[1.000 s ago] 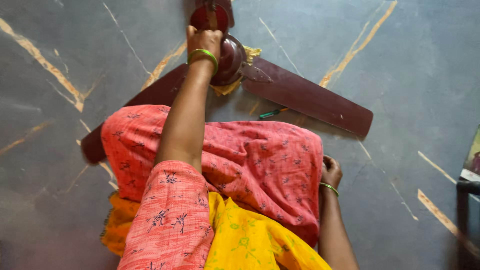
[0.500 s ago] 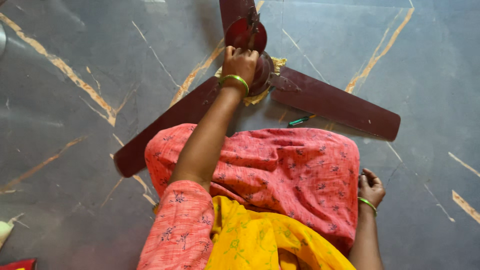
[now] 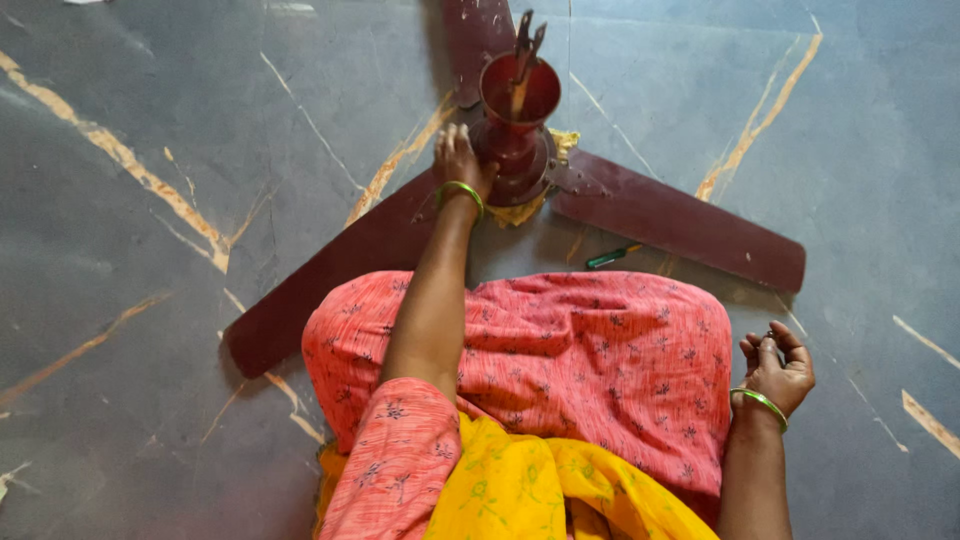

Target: The person sits on the floor and uses a screwdriver to adjust the central hub of a ceiling fan. They manipulate the internal wiring and components, then test the fan by spinning the blades manually.

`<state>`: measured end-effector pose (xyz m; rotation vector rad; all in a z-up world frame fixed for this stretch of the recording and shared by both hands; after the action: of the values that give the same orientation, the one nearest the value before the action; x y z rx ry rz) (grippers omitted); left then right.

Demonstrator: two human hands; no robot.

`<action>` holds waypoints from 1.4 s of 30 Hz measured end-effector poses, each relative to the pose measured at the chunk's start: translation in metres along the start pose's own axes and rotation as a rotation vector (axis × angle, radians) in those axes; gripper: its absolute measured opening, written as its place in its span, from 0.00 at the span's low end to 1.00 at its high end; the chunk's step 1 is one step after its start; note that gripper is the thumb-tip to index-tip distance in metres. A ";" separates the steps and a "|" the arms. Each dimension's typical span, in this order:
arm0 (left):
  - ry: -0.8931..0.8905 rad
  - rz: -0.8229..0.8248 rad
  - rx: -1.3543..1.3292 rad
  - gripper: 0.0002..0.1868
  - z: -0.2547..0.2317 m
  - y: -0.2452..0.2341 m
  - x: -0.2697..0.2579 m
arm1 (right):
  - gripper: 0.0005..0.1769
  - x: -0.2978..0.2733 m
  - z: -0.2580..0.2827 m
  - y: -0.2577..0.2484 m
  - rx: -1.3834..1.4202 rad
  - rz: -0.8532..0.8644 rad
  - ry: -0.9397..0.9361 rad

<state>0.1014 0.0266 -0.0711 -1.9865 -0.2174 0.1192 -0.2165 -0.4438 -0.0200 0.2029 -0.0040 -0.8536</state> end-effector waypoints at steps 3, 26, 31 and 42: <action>0.139 -0.056 -0.049 0.51 -0.009 0.028 0.003 | 0.11 -0.011 0.017 0.033 0.086 0.080 -0.003; 0.261 -0.218 -0.360 0.27 -0.033 0.019 -0.006 | 0.08 -0.044 0.029 0.100 0.028 0.206 0.010; 0.211 -0.140 -0.373 0.27 -0.032 0.014 -0.023 | 0.08 -0.047 0.032 0.102 0.038 0.210 0.007; 0.214 -0.167 -0.559 0.31 -0.033 0.000 -0.065 | 0.09 -0.050 0.035 0.106 0.050 0.227 0.005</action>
<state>0.0439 -0.0165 -0.0587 -2.5023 -0.2999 -0.2919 -0.1732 -0.3448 0.0370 0.2470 -0.0431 -0.6268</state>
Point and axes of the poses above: each hand's wrist, its own x-axis towards the middle knuckle, its own y-axis out of the palm, z = x × y, the point moved 3 cm from there along x, towards the middle knuckle, and after that the axes turned 10 degrees about x, right-handed, at the moved point
